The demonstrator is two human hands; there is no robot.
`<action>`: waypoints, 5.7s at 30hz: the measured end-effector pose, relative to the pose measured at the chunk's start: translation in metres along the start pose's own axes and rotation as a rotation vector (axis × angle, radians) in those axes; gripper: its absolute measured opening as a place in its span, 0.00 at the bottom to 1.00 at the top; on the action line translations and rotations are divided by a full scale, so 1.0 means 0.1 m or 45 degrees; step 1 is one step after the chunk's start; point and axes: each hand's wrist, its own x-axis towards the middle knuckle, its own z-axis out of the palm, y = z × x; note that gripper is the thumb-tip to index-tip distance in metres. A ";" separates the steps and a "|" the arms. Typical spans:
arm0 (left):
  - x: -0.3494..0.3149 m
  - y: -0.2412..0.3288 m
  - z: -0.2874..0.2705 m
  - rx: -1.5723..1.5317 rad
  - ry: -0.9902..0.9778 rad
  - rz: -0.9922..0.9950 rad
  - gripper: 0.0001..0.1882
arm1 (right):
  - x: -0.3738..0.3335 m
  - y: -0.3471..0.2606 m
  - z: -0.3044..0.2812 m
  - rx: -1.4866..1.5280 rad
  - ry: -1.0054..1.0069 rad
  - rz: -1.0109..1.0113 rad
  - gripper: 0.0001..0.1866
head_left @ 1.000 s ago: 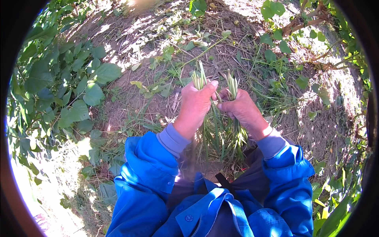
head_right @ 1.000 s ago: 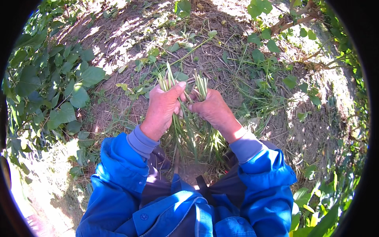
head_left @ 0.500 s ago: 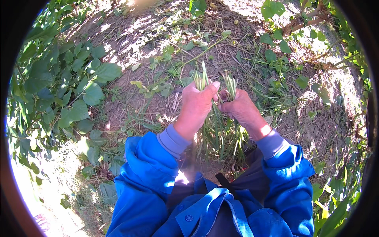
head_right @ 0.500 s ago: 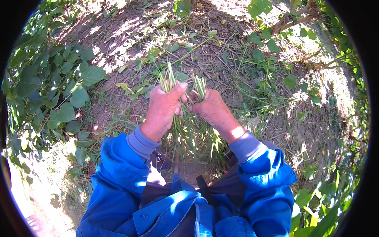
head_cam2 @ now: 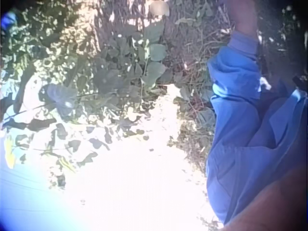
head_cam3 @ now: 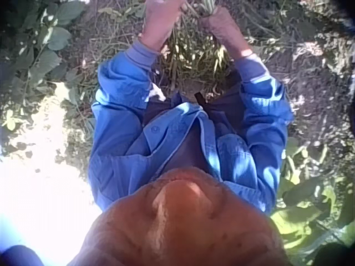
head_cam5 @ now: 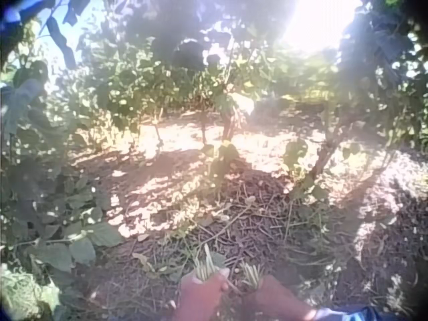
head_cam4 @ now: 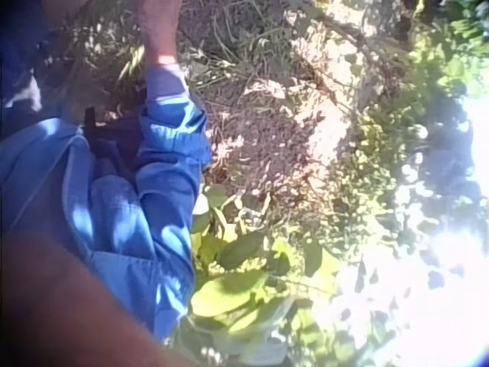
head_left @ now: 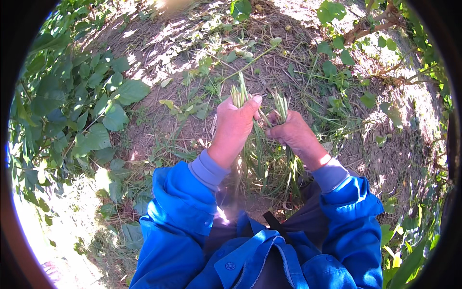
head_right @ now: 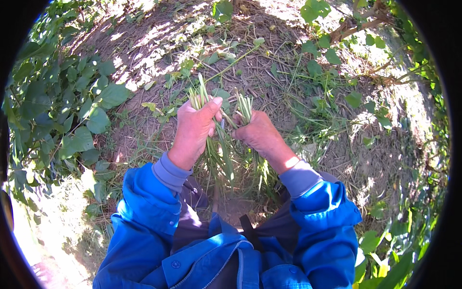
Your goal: The person sits on the ground in a vineyard and gathers long grass blades into a bundle. They repeatedly align, fold, and twist the grass with both hands to form a tight bunch.
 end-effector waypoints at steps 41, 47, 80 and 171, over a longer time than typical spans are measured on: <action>-0.03 -0.07 0.01 0.269 -0.211 -0.110 0.05 | 0.03 -0.07 -0.16 0.272 -0.011 0.004 0.14; -0.04 -0.05 0.05 0.354 -0.313 -0.106 0.08 | 0.03 -0.06 -0.16 0.176 0.009 -0.025 0.14; 0.19 -0.13 -0.23 0.853 -0.083 0.072 0.13 | 0.06 -0.06 -0.30 0.090 0.093 -0.061 0.13; 0.20 0.05 -0.22 0.045 -0.053 0.059 0.19 | -0.03 -0.08 -0.03 0.093 -0.087 0.116 0.14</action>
